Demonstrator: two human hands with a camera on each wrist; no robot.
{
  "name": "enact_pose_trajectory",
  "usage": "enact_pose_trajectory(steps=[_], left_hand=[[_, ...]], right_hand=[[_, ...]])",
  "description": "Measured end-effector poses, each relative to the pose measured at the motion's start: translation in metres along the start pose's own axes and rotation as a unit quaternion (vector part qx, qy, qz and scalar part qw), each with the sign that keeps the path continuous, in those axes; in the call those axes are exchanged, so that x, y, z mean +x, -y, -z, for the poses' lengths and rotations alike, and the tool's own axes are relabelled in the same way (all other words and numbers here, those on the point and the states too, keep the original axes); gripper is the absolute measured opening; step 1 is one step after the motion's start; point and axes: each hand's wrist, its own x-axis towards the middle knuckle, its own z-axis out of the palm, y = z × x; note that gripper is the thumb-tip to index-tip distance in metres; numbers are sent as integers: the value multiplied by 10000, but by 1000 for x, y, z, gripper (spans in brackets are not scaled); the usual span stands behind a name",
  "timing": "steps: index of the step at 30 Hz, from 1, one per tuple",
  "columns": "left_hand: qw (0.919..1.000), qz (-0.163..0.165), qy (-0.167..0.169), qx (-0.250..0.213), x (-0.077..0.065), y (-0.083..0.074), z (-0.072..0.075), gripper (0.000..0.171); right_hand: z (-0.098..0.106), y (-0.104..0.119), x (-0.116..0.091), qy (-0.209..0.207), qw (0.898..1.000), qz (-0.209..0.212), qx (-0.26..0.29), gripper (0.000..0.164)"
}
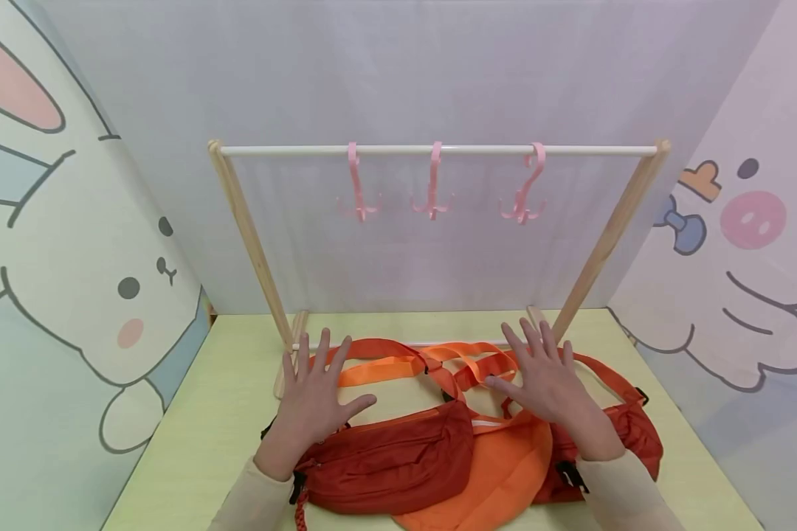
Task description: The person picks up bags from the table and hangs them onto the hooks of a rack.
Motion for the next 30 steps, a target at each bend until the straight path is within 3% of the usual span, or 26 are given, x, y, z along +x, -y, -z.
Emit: enact_pose_trajectory(steps=[12, 30], left_hand=[[10000, -27, -30, -72, 4, 1, 2, 111], [9998, -154, -58, -135, 18, -2, 6, 106]], right_hand=[[2, 11, 10, 47, 9997, 158, -172, 103], [0, 40, 35, 170, 9988, 410, 184, 101]])
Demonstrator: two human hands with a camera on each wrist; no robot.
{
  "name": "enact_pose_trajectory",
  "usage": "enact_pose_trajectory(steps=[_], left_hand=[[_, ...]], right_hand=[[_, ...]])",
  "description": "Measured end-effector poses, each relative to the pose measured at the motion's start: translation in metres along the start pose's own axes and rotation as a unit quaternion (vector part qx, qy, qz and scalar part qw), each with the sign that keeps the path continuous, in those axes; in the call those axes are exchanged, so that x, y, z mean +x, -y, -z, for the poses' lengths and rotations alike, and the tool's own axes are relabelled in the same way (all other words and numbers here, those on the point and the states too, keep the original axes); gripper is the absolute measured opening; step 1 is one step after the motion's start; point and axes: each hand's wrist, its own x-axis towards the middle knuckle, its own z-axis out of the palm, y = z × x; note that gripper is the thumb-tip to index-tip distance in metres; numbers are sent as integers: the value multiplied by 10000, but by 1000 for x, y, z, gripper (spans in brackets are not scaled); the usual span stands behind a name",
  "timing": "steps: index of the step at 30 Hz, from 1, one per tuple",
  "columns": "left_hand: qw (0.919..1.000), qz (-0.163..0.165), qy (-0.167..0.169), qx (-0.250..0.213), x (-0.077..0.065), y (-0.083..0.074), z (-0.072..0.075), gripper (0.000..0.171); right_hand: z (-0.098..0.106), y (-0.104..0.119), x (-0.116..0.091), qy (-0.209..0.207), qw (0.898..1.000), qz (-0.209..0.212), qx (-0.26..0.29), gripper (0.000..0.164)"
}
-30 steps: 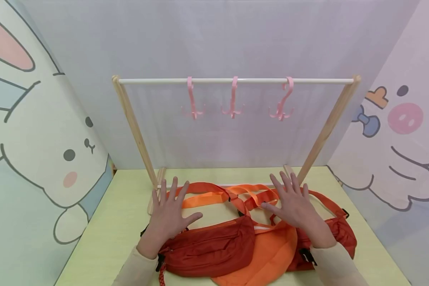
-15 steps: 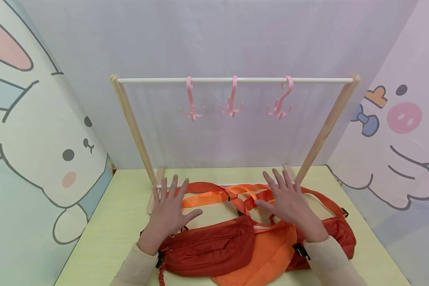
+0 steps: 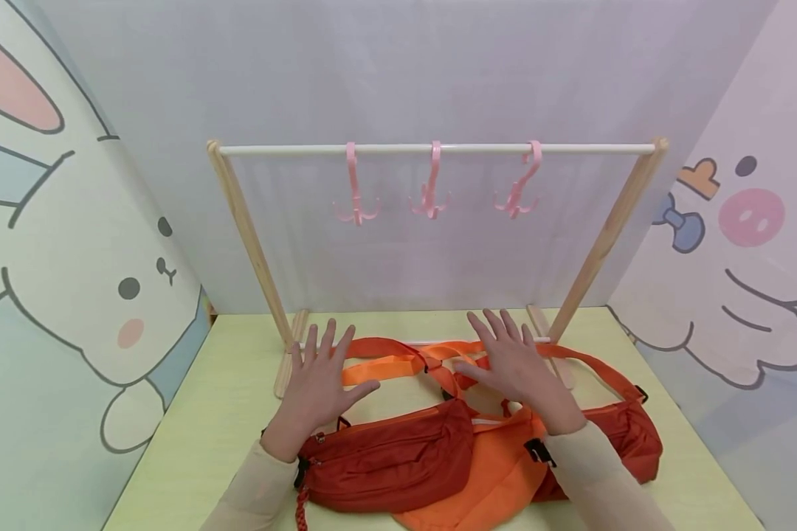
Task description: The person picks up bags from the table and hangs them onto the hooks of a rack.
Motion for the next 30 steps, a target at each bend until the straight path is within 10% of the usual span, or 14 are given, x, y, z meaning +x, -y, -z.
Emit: enact_pose_trajectory(steps=[30], left_hand=[[9998, 91, 178, -70, 31, 17, -23, 91]], right_hand=[[-32, 52, 51, 678, 9961, 556, 103, 85]])
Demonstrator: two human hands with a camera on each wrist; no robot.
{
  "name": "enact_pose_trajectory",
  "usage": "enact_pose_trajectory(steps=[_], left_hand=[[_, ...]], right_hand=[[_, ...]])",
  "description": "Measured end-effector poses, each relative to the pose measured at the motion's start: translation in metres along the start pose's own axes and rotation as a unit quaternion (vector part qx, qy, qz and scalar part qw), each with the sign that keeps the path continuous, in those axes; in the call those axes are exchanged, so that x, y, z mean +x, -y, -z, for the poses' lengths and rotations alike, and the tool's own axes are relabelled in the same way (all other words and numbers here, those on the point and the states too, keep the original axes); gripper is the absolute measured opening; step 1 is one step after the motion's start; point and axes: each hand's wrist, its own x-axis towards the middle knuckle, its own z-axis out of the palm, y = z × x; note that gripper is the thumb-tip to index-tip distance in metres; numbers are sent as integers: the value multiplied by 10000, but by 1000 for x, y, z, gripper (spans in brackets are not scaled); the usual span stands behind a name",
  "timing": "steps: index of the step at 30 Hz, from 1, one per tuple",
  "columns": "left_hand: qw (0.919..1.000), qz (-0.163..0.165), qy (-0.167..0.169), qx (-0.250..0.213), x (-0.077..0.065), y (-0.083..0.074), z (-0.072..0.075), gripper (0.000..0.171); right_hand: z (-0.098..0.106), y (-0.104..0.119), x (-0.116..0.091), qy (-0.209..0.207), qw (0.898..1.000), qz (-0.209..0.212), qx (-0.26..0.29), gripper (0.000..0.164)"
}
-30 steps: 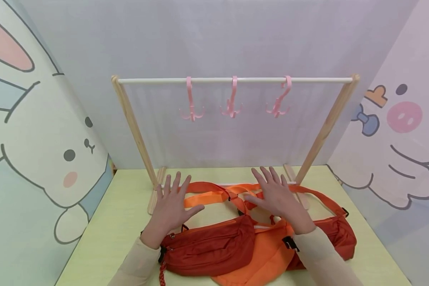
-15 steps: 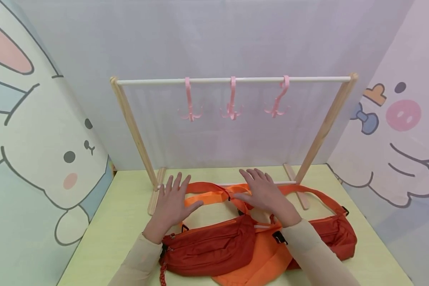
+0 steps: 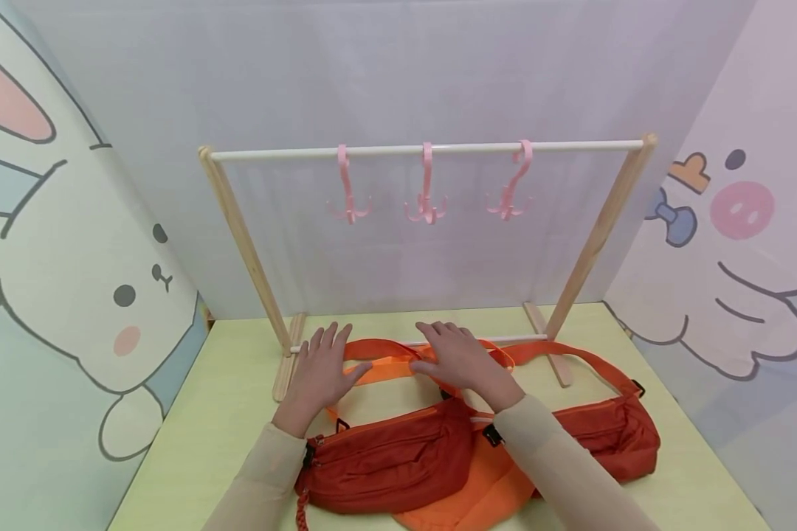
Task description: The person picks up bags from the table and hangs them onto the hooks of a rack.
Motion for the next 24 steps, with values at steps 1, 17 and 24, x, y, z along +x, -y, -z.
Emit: enact_pose_trajectory(steps=[1, 17, 24], left_hand=[[10000, 0, 3, -22, 1, 1, -1, 90], [9997, 132, 12, -186, 25, 9, -17, 59], [9995, 248, 170, -91, 30, 11, -23, 53]], right_hand=[[-2, 1, 2, 15, 10000, 19, -54, 84], [-25, 11, 39, -95, 9990, 278, -345, 52], [-35, 11, 51, -69, 9994, 142, -320, 40]])
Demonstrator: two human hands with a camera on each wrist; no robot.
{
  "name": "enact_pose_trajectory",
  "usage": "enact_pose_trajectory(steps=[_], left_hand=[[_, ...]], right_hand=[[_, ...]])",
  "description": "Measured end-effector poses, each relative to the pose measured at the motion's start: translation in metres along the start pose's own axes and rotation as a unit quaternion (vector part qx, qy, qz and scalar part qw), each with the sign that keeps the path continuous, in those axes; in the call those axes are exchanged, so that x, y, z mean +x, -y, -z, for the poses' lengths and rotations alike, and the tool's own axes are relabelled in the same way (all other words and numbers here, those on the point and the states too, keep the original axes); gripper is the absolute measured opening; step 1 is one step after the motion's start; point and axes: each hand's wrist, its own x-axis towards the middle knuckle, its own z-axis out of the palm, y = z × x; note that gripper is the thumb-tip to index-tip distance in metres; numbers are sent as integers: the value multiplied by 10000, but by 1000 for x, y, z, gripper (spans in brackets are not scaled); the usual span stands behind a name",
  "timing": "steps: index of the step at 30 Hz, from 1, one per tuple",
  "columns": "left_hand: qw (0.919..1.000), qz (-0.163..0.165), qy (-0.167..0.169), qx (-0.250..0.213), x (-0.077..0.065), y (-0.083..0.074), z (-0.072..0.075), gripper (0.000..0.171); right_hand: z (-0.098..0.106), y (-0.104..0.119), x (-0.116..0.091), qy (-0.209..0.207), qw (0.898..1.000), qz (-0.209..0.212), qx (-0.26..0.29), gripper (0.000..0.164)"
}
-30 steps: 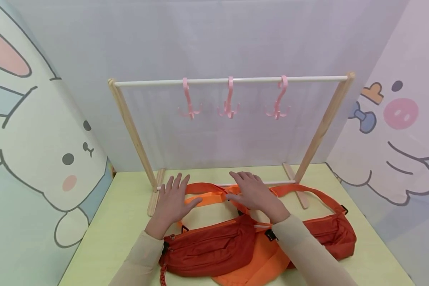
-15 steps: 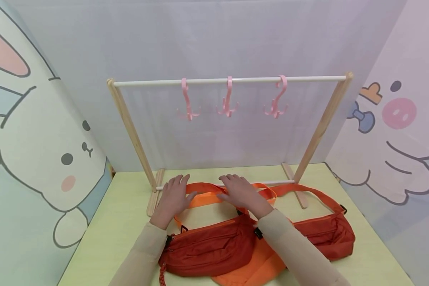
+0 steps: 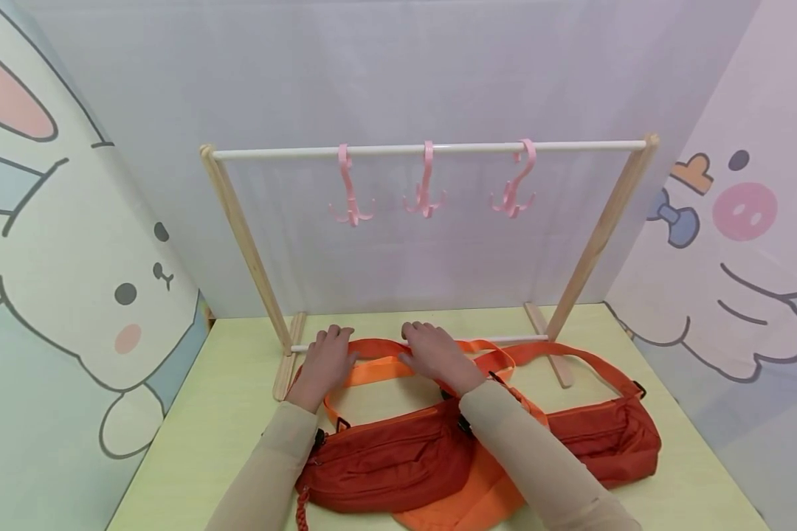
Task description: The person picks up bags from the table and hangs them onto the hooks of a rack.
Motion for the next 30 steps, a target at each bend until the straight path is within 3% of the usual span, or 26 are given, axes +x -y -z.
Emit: enact_pose_trajectory(steps=[8, 21, 30], left_hand=[[9998, 98, 165, -22, 3, 7, -9, 42], [9992, 128, 371, 120, 5, 14, -11, 18], [9990, 216, 363, 114, 8, 19, -11, 22]], right_hand=[[-11, -2, 5, 151, 9997, -104, -140, 29], [-17, -7, 3, 215, 9993, -233, 175, 15], [-7, -6, -1, -85, 9989, -143, 429, 12]])
